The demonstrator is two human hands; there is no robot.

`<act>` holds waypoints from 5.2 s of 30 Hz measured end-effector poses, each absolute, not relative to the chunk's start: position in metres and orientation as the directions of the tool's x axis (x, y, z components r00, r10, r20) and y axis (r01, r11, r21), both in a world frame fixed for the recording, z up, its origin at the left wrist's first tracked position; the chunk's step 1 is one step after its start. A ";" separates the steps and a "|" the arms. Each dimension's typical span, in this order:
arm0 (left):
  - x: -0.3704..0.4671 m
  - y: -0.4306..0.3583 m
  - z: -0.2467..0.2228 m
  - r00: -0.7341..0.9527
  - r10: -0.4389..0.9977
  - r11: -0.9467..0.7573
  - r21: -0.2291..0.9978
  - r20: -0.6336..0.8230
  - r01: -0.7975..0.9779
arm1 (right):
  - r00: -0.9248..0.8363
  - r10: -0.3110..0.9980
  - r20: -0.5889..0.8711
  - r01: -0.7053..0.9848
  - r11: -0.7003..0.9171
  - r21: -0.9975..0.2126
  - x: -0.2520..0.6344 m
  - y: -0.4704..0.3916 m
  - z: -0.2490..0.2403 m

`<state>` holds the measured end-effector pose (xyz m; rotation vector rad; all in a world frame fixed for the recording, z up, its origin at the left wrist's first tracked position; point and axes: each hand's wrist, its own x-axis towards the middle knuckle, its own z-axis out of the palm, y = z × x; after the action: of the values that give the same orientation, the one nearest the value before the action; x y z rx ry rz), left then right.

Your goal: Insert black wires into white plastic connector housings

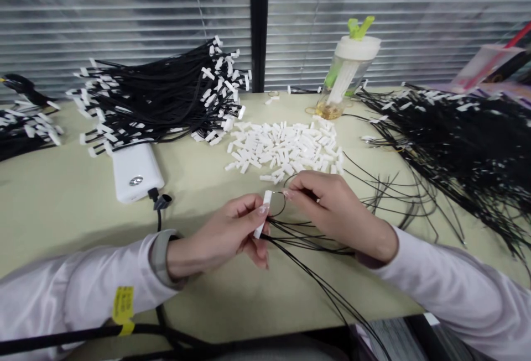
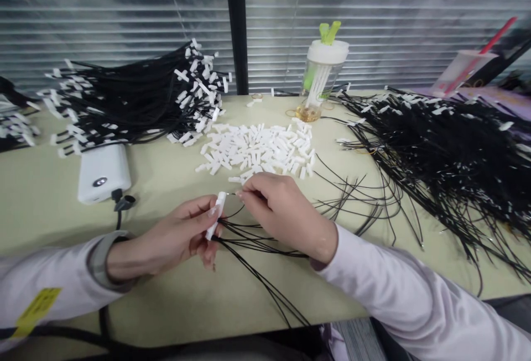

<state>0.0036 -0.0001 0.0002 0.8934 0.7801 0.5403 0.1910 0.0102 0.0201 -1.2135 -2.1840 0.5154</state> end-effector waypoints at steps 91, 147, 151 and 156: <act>0.008 -0.006 0.001 0.514 0.780 0.405 0.914 -0.357 0.020 | -0.720 0.683 0.118 0.549 0.666 -0.505 0.190 0.001 0.026; 0.009 -0.008 0.002 0.513 0.763 0.384 0.914 -0.394 0.132 | -0.378 0.855 0.355 0.636 0.519 -0.571 0.207 0.001 0.034; 0.010 -0.011 0.003 0.502 0.773 0.336 0.922 -0.387 0.193 | -0.380 0.874 0.301 0.672 0.485 -0.559 0.204 0.001 0.032; 0.010 -0.013 0.004 0.518 0.770 0.318 0.928 -0.372 0.194 | -0.456 0.835 0.308 0.633 0.547 -0.548 0.202 -0.001 0.030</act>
<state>0.0095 -0.0126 0.0036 1.2218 0.9941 0.4747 0.2015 -0.0010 0.0301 -1.1807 -2.2356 0.4844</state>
